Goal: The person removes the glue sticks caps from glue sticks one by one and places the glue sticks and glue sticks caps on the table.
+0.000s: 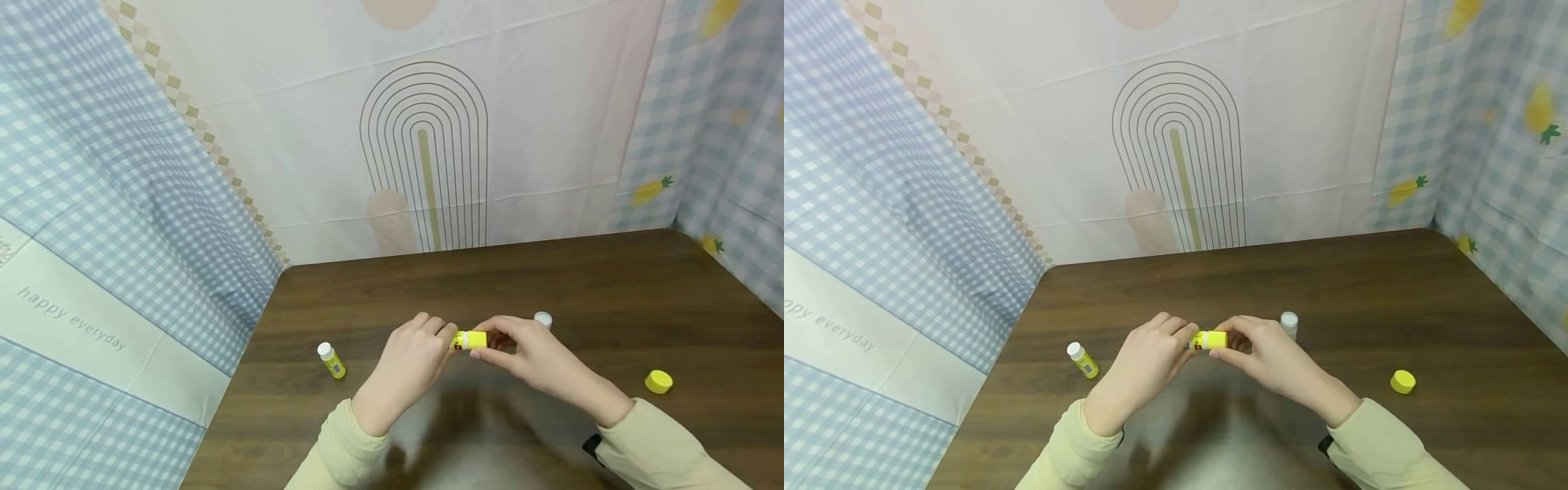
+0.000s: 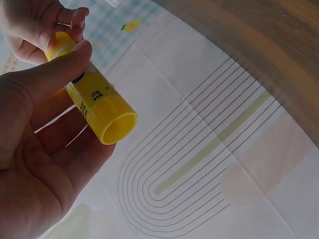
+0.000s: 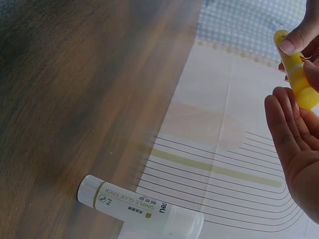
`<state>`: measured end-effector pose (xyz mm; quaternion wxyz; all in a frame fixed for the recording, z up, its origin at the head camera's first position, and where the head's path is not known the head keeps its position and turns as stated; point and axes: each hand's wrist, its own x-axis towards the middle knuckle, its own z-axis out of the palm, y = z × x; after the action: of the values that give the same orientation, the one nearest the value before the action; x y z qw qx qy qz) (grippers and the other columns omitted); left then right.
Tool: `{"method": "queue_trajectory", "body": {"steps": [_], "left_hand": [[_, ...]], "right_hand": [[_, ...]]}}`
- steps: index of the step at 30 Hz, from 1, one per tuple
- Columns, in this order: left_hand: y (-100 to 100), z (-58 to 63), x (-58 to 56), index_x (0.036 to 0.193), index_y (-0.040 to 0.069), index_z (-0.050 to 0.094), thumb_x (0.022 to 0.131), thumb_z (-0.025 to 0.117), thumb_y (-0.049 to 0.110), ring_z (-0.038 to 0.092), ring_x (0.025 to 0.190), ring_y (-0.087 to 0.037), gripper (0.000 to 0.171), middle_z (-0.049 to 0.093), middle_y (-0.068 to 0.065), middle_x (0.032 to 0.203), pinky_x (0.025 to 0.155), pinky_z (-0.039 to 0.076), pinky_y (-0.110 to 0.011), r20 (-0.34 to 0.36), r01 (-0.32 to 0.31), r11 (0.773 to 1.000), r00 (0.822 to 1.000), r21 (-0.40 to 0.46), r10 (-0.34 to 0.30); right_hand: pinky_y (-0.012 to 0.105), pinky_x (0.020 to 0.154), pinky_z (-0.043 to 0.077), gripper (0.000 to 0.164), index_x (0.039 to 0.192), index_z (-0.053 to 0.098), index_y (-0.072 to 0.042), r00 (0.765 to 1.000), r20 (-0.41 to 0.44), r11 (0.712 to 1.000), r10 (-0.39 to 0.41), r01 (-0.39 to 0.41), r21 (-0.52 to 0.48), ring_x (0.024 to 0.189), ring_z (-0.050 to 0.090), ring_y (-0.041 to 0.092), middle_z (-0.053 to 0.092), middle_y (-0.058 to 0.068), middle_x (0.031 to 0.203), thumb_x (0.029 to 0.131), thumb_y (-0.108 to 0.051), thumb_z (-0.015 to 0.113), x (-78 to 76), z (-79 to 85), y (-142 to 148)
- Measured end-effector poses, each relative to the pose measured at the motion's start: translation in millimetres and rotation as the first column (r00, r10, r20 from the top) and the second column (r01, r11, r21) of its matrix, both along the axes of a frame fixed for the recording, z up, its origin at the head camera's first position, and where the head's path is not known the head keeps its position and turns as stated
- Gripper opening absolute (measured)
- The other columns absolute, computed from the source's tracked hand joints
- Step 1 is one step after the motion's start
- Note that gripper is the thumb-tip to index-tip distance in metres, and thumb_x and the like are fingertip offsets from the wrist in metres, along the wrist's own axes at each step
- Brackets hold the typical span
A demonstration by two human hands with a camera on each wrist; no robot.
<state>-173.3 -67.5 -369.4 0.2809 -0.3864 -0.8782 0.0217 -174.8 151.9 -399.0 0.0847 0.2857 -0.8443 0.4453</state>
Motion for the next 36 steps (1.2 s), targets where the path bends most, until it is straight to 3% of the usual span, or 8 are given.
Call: {"method": "queue_trajectory", "body": {"steps": [3, 7, 11, 18, 22, 27, 30, 36], "left_hand": [[-0.2, 0.9, 0.1, 0.100, 0.012, 0.074, 0.080, 0.086, 0.023, 0.059, 0.078, -0.014, 0.026, 0.070, 0.003, 0.088, 0.070, 0.052, -0.024, -0.003, -0.004, 1.000, 1.000, -0.005, 0.004], [-0.3, 2.4, 0.5, 0.100, 0.012, 0.074, 0.079, 0.087, 0.024, 0.060, 0.079, -0.013, 0.028, 0.071, 0.003, 0.090, 0.072, 0.053, -0.024, -0.004, -0.010, 1.000, 1.000, -0.008, 0.010], [-0.3, 2.3, 0.8, 0.100, 0.012, 0.074, 0.080, 0.087, 0.025, 0.060, 0.079, -0.013, 0.028, 0.071, 0.003, 0.090, 0.072, 0.053, -0.023, -0.003, -0.017, 1.000, 1.000, -0.013, 0.017], [-0.2, 0.9, 1.2, 0.099, 0.012, 0.075, 0.079, 0.087, 0.021, 0.060, 0.078, -0.013, 0.024, 0.070, 0.003, 0.086, 0.070, 0.052, -0.023, -0.042, -0.033, 0.999, 0.999, -0.026, 0.031], [0.2, 0.7, 1.4, 0.098, 0.013, 0.075, 0.079, 0.086, 0.016, 0.060, 0.079, -0.013, 0.022, 0.070, 0.003, 0.086, 0.070, 0.052, -0.023, -0.070, -0.032, 0.999, 0.997, -0.026, 0.030], [1.2, 0.1, 2.6, 0.096, 0.013, 0.074, 0.078, 0.087, 0.016, 0.060, 0.079, -0.013, 0.022, 0.070, 0.004, 0.086, 0.069, 0.051, -0.022, -0.067, -0.024, 0.999, 0.997, -0.025, 0.022], [1.8, 0.1, 3.5, 0.096, 0.013, 0.074, 0.079, 0.087, 0.017, 0.059, 0.079, -0.013, 0.022, 0.070, 0.005, 0.086, 0.069, 0.050, -0.022, -0.074, -0.029, 0.999, 0.997, -0.031, 0.026], [1.0, 1.4, 3.5, 0.099, 0.013, 0.075, 0.078, 0.085, 0.013, 0.059, 0.080, -0.013, 0.023, 0.071, 0.005, 0.089, 0.069, 0.050, -0.022, -0.085, -0.043, 0.999, 0.996, -0.032, 0.040]], "right_hand": [[0.023, 0.069, 0.053, 0.021, 0.103, 0.071, -0.017, 0.993, -0.117, 1.000, 0.000, -0.002, -0.016, 0.078, 0.061, 0.004, 0.066, -0.015, 0.092, 0.085, -0.015, 0.081, -0.7, -3.7, -0.3], [0.015, 0.073, 0.050, 0.034, 0.104, 0.070, -0.016, 0.953, -0.304, 1.000, -0.006, 0.001, -0.015, 0.081, 0.062, 0.005, 0.067, -0.013, 0.097, 0.076, -0.006, 0.086, -2.0, -8.3, -0.9], [0.011, 0.076, 0.047, 0.039, 0.105, 0.069, -0.015, 0.930, -0.368, 1.000, -0.004, 0.002, -0.006, 0.083, 0.063, 0.007, 0.067, -0.011, 0.098, 0.072, -0.002, 0.088, -2.9, -10.0, -1.4], [0.025, 0.071, 0.056, 0.028, 0.107, 0.073, -0.012, 0.966, -0.257, 1.000, -0.001, 0.005, 0.015, 0.082, 0.065, 0.006, 0.069, -0.012, 0.098, 0.082, -0.011, 0.084, -3.9, -7.3, 0.6], [0.026, 0.066, 0.054, 0.018, 0.109, 0.074, -0.016, 0.999, -0.014, 0.998, 0.044, -0.044, 0.039, 0.076, 0.062, 0.004, 0.069, -0.013, 0.091, 0.093, -0.026, 0.074, -6.1, -2.0, 3.1], [0.025, 0.060, 0.047, 0.022, 0.107, 0.073, -0.018, 0.963, 0.261, 0.996, 0.075, -0.086, 0.031, 0.070, 0.060, 0.008, 0.067, -0.009, 0.080, 0.097, -0.037, 0.067, -5.8, 2.9, 6.4], [0.025, 0.063, 0.049, 0.022, 0.108, 0.073, -0.015, 0.967, 0.242, 0.996, 0.083, -0.089, 0.014, 0.073, 0.062, 0.009, 0.068, -0.008, 0.083, 0.097, -0.033, 0.068, -4.1, 3.8, 6.0], [0.026, 0.072, 0.055, 0.018, 0.109, 0.073, -0.015, 0.995, 0.062, 0.997, 0.072, -0.073, 0.012, 0.080, 0.064, 0.005, 0.070, -0.011, 0.094, 0.095, -0.027, 0.071, -3.0, 0.6, 1.5]]}}
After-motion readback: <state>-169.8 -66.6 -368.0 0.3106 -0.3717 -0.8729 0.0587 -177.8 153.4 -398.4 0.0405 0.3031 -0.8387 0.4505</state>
